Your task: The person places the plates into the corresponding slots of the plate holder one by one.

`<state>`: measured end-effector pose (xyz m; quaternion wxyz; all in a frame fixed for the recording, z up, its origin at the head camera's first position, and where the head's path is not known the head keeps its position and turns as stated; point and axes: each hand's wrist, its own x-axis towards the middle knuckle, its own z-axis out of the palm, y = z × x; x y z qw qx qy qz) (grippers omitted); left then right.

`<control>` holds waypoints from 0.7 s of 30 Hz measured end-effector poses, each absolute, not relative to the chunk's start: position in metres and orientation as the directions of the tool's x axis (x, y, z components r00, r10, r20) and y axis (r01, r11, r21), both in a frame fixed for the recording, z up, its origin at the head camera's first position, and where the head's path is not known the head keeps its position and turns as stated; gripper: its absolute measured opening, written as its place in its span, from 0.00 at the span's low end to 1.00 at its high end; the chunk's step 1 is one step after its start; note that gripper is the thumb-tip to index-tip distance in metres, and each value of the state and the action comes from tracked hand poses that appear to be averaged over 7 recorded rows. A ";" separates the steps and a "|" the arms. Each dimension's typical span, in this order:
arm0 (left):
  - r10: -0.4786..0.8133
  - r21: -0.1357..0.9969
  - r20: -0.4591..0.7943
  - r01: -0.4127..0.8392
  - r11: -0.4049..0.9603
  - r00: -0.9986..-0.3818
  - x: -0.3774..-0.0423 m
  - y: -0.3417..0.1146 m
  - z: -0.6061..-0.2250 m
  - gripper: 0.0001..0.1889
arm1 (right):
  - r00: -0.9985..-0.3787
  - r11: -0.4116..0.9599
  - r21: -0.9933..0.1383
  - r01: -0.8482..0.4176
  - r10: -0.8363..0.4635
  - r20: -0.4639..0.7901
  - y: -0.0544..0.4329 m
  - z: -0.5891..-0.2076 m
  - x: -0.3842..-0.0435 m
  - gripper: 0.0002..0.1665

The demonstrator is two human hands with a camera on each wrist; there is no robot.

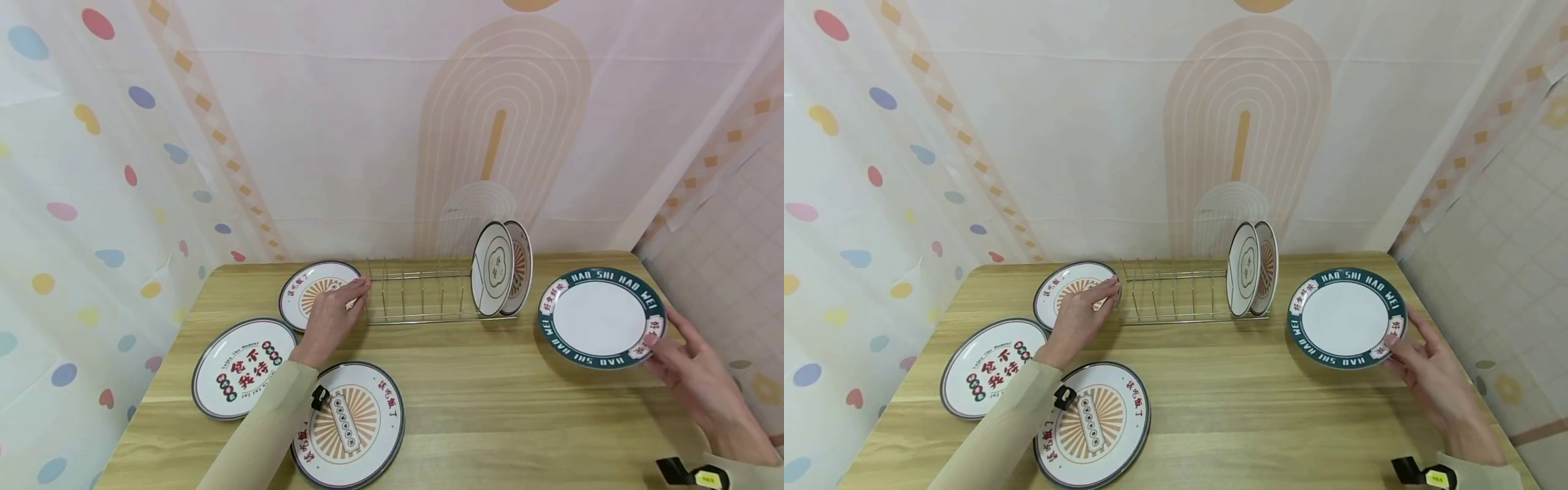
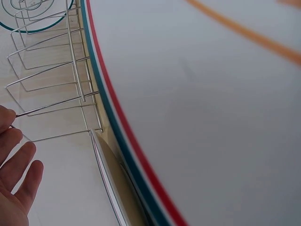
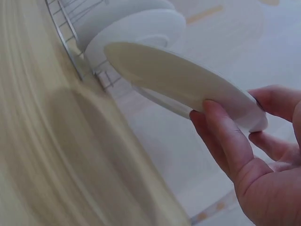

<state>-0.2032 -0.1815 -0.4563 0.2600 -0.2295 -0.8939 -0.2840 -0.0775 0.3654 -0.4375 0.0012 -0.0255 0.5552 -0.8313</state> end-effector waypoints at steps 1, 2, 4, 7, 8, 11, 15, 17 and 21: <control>0.262 0.389 0.595 0.557 0.734 -0.760 -0.203 -0.182 -0.457 0.13 | -0.998 -0.403 -0.915 -0.038 -0.026 0.054 0.364 -0.436 -0.077 0.47; 0.261 0.388 0.594 0.556 0.735 -0.760 -0.204 -0.182 -0.457 0.13 | -0.998 -0.419 -0.906 -0.051 -0.022 0.066 0.363 -0.435 -0.076 0.44; 0.260 0.387 0.591 0.552 0.739 -0.763 -0.204 -0.182 -0.457 0.13 | -0.995 -0.450 -0.889 -0.082 -0.019 0.101 0.360 -0.431 -0.076 0.39; 0.257 0.390 0.590 0.549 0.739 -0.765 -0.204 -0.182 -0.458 0.13 | -0.986 -0.498 -0.858 -0.130 -0.023 0.163 0.354 -0.426 -0.074 0.37; 0.256 0.391 0.591 0.549 0.739 -0.765 -0.205 -0.183 -0.458 0.13 | -0.983 -0.509 -0.849 -0.145 -0.024 0.183 0.352 -0.424 -0.073 0.37; 0.254 0.395 0.595 0.552 0.734 -0.763 -0.205 -0.183 -0.459 0.13 | -0.971 -0.512 -0.837 -0.193 -0.026 0.239 0.347 -0.419 -0.072 0.38; 0.253 0.395 0.593 0.550 0.735 -0.764 -0.205 -0.183 -0.459 0.13 | -0.960 -0.528 -0.818 -0.228 -0.016 0.278 0.340 -0.412 -0.071 0.39; 0.254 0.394 0.588 0.546 0.739 -0.768 -0.205 -0.183 -0.459 0.12 | -0.962 -0.546 -0.807 -0.228 -0.005 0.275 0.338 -0.408 -0.070 0.39; 0.252 0.392 0.581 0.537 0.747 -0.774 -0.205 -0.183 -0.458 0.13 | -0.962 -0.540 -0.807 -0.239 0.019 0.272 0.334 -0.400 -0.068 0.39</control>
